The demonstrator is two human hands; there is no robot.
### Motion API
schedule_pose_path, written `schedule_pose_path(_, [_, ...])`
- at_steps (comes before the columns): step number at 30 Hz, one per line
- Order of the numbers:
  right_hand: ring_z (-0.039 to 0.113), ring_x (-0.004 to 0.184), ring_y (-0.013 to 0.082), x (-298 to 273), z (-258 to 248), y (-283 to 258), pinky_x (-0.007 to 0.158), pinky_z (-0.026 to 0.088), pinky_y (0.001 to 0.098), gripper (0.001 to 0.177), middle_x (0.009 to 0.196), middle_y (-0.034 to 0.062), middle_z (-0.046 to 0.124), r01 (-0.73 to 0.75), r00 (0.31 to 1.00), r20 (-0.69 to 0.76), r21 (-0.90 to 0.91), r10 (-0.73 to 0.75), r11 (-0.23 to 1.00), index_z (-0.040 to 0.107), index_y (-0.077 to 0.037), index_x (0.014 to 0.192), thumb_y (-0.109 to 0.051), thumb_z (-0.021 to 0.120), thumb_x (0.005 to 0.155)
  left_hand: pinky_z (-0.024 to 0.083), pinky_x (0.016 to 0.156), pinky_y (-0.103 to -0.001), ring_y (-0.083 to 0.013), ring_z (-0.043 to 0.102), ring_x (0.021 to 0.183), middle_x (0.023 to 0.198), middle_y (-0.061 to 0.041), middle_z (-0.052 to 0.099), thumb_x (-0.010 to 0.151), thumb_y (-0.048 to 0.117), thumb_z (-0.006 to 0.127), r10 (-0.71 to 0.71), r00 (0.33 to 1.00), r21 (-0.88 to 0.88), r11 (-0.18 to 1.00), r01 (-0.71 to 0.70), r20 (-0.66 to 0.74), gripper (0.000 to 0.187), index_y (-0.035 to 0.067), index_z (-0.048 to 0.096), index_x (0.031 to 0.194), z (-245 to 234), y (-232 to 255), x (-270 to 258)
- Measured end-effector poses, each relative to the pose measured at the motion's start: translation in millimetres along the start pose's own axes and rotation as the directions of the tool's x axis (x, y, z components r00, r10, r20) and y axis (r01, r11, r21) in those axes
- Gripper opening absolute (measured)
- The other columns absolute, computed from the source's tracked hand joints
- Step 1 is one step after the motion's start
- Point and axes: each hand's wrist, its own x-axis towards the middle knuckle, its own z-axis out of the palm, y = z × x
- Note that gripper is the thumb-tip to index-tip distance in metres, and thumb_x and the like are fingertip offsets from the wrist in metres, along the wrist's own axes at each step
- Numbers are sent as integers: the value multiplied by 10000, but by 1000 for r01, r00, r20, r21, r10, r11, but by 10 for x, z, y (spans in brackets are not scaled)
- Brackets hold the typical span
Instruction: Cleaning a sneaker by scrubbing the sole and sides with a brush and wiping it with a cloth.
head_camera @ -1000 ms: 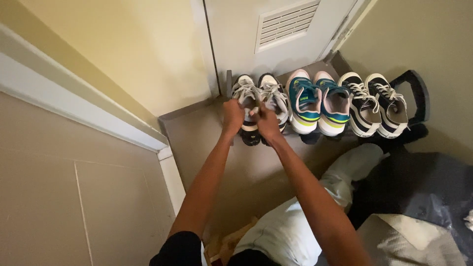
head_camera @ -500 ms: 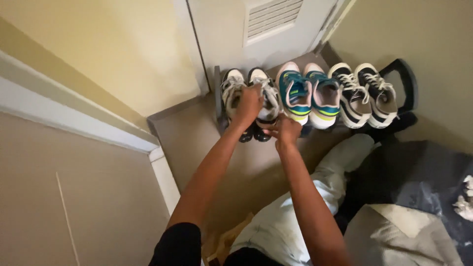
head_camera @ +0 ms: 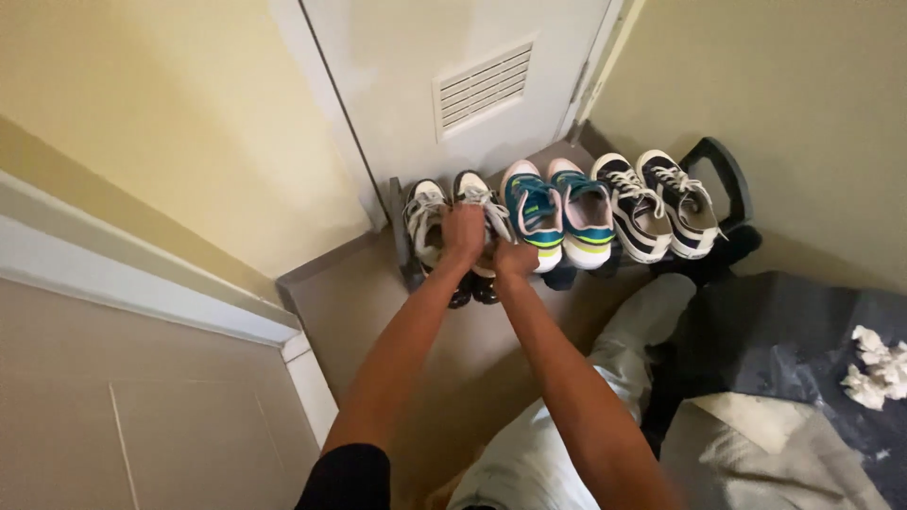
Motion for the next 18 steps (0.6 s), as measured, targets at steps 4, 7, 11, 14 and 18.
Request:
schedule_pose_path(4, [711,1112,370,-226,-227,-114,1000,560,429,424,1026,161,783,66,997,29,-38,-65,997,785,-49,1074,-401,690,858,594,556,-460,-386,722,651,786,-241,725,929,21,634,28,996,-110,993,-37,-81,169,-50,726,1052,-41,20,-102])
schedule_pose_path(7, [703,1109,362,-814,-672,-270,934,578,432,358,1031,139,787,48,997,51,264,-64,963,801,-150,1100,-376,776,823,579,427,-385,-295,707,566,714,-170,715,934,30,665,137,955,30,991,-133,-262,243,-53,703,1159,-558,113,-317])
schedule_pose_path(11, [725,1006,371,-1066,-1844,-367,724,608,399,599,1201,256,719,134,958,185,384,-218,913,668,-18,1321,-330,803,828,542,481,-422,-308,723,600,834,-185,748,831,47,709,307,846,141,952,-273,-435,301,58,741,1130,-1352,678,-663])
schedule_pose_path(14, [769,875,350,-862,-2550,114,610,645,383,661,1207,220,725,323,929,85,296,-361,899,621,-55,1387,-298,791,796,579,587,-423,-335,737,706,990,-219,766,892,53,737,352,793,-96,886,-454,-497,354,27,723,1245,-1601,1271,-1221])
schedule_pose_path(18, [707,1042,465,-1326,-3887,389,946,558,535,603,1117,268,733,633,767,-137,-5,-627,774,651,35,1338,-161,761,779,585,625,-402,-310,748,741,954,-181,779,915,84,731,367,744,-288,755,-589,-558,272,77,758,1185,-1737,2155,-1891])
